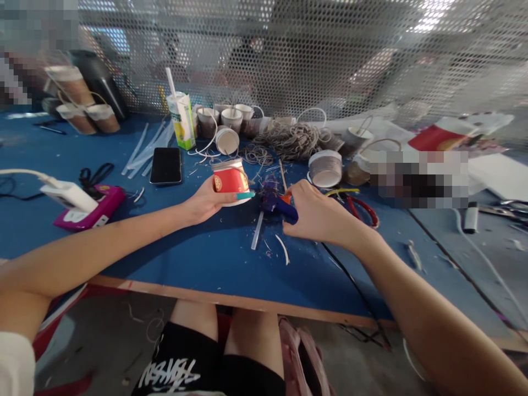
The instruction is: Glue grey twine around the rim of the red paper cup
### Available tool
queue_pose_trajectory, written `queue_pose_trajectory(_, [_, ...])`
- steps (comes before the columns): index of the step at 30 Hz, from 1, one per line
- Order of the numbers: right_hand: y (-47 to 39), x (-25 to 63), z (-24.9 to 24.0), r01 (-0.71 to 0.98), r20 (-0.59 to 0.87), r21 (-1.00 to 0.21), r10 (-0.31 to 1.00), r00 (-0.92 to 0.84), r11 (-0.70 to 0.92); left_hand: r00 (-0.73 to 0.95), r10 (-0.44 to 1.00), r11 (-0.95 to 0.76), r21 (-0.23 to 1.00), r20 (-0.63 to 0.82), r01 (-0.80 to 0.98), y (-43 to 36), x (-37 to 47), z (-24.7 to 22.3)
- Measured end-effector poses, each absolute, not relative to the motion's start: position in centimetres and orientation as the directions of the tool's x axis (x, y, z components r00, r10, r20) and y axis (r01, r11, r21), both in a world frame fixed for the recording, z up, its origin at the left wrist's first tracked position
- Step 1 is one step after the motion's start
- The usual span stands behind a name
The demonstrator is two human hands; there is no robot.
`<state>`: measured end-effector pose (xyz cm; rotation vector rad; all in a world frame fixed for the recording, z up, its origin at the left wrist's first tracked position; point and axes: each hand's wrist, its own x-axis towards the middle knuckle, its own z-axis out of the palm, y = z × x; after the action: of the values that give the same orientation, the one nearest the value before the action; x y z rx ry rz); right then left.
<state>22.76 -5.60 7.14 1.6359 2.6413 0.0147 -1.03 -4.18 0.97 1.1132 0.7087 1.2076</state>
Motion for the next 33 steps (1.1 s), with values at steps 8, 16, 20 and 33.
queue_pose_trajectory(8, [-5.1, 22.0, 6.6, 0.935, 0.039, 0.114, 0.938, -0.343, 0.337, 0.227, 0.958, -0.101, 0.948, 0.175, -0.303, -4.5, -0.8, 1.0])
queue_pose_trajectory(16, [-3.8, 23.4, 5.1, 0.388, 0.354, -0.85, 0.932, -0.082, 0.357, 0.246, 0.961, -0.026, 0.926, 0.127, -0.376, -4.6, -1.0, 1.0])
queue_pose_trajectory(20, [-4.9, 22.6, 5.5, 0.025, 0.329, -0.941, 0.928, -0.174, 0.338, 0.229, 0.964, -0.045, 0.93, 0.136, -0.364, -4.3, -1.3, 0.4])
queue_pose_trajectory(33, [-6.1, 22.0, 4.9, 0.087, 0.236, -0.953, 0.892, -0.384, 0.29, 0.224, 0.964, -0.07, 0.952, 0.141, -0.298, -4.4, -1.2, 0.5])
